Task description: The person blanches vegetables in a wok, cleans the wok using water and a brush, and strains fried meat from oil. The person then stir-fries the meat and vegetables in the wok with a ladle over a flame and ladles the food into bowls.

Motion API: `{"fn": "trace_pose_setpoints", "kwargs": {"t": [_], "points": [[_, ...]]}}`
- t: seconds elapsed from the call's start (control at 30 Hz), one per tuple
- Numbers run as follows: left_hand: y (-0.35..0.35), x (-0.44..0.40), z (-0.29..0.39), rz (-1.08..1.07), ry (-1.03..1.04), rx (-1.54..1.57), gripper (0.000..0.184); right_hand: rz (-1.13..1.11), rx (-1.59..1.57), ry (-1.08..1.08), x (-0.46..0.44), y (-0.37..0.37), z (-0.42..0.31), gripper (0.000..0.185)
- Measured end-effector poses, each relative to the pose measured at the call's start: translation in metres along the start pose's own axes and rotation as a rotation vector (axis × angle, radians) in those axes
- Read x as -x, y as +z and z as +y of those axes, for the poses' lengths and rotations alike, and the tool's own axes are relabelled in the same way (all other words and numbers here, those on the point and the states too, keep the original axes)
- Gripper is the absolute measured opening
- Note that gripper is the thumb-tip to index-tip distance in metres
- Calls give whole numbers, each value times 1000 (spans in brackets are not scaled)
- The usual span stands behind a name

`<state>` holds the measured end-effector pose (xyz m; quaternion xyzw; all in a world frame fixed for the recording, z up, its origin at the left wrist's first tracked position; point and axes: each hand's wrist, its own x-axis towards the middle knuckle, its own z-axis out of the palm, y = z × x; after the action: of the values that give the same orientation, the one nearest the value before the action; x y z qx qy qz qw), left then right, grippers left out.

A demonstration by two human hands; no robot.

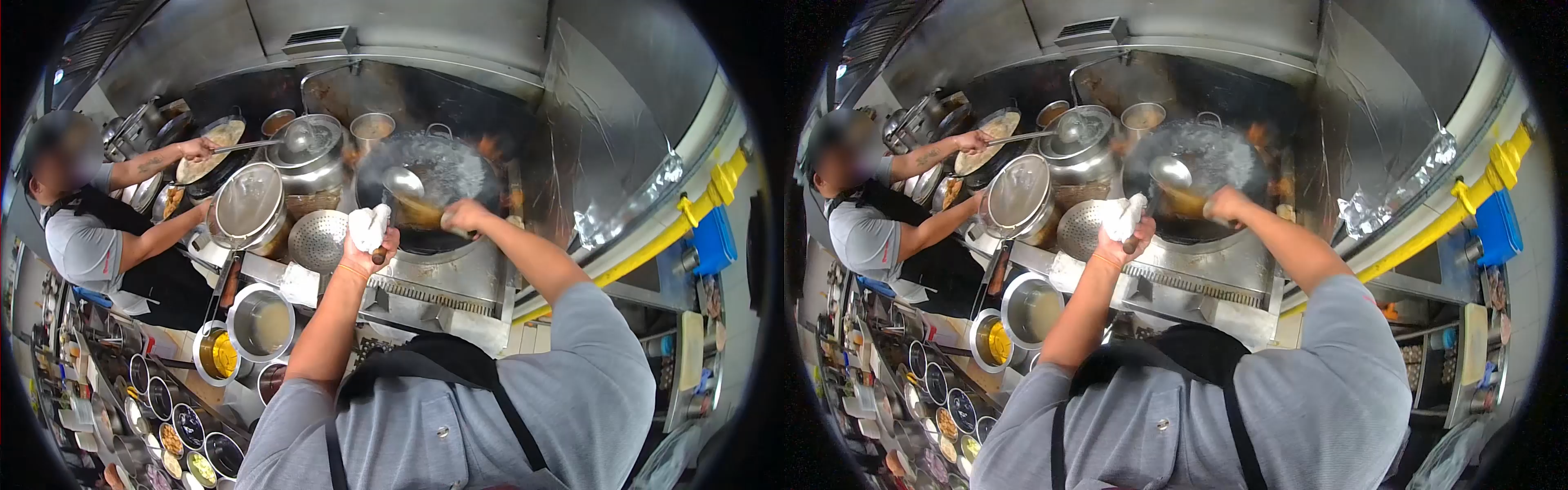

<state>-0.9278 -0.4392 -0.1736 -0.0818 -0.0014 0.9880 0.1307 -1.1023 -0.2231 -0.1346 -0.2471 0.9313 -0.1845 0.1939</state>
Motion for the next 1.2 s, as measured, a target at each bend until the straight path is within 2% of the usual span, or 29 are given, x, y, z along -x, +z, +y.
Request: {"fn": "trace_pose_setpoints", "kwargs": {"t": [0.07,0.1,0.13,0.17,0.2,0.23,0.27,0.3,0.33,0.4,0.47,0.5,0.57,0.6,0.63,0.7,0.73,0.8,0.83,0.9,0.93,0.97,1.03,1.07,1.1,1.17,1.2], "points": [[-7,-1,-2,-38,-42,-101,41,20,394,-90,-37,19,31,43],[-9,2,-1,-84,-66,-200,41,170,410,49,-43,6,31,37],[-4,12,7,99,-31,-441,38,210,348,138,-53,-11,38,33],[-14,8,13,280,101,-646,36,270,326,188,-37,-38,25,34],[1,24,9,443,40,-1144,38,294,316,187,-44,-53,34,34],[28,46,3,601,-29,-1640,40,280,181,273,-52,-70,41,38],[46,55,2,683,-138,-2250,42,304,205,189,-51,-77,46,43],[33,55,5,740,-1,-2638,41,326,229,107,-51,-82,48,48],[36,58,6,787,-72,-2721,39,324,234,103,-51,-79,49,48],[50,65,7,836,-139,-2803,38,260,97,-199,-31,-63,38,57],[44,71,17,666,51,-3239,27,227,181,-212,-30,-48,33,58],[39,73,17,659,34,-3240,27,184,242,-212,-40,-37,41,58],[39,71,24,555,164,-3487,20,145,418,-21,-90,-62,59,51],[43,73,25,525,187,-3496,20,85,458,-98,-61,-93,34,52],[42,73,29,520,189,-3502,20,210,293,-153,-53,-103,35,51],[39,72,39,449,364,-3629,18,391,157,-327,-51,-101,33,52],[35,73,41,442,350,-3629,18,389,158,-316,-52,-101,36,52],[32,79,40,362,316,-3683,17,3,335,-224,-54,-92,46,56],[28,81,41,324,337,-3727,17,7,329,-220,-54,-90,51,56],[22,82,39,303,210,-3688,17,153,391,-112,-62,-97,63,59],[19,85,37,315,150,-3620,15,424,300,-235,-64,-88,75,57],[14,87,33,314,144,-3609,15,414,307,-233,-54,-78,71,57],[6,89,30,507,-20,-3373,16,168,-441,40,-33,-62,53,55],[1,89,31,555,-56,-3258,27,64,-354,98,-33,-52,60,38],[11,94,20,548,-81,-3253,27,51,-359,107,-38,-50,71,38],[29,106,1,759,-17,-2785,35,214,126,175,-59,-63,87,38],[12,111,6,786,-44,-2583,45,269,87,61,-56,-67,92,38]]}}
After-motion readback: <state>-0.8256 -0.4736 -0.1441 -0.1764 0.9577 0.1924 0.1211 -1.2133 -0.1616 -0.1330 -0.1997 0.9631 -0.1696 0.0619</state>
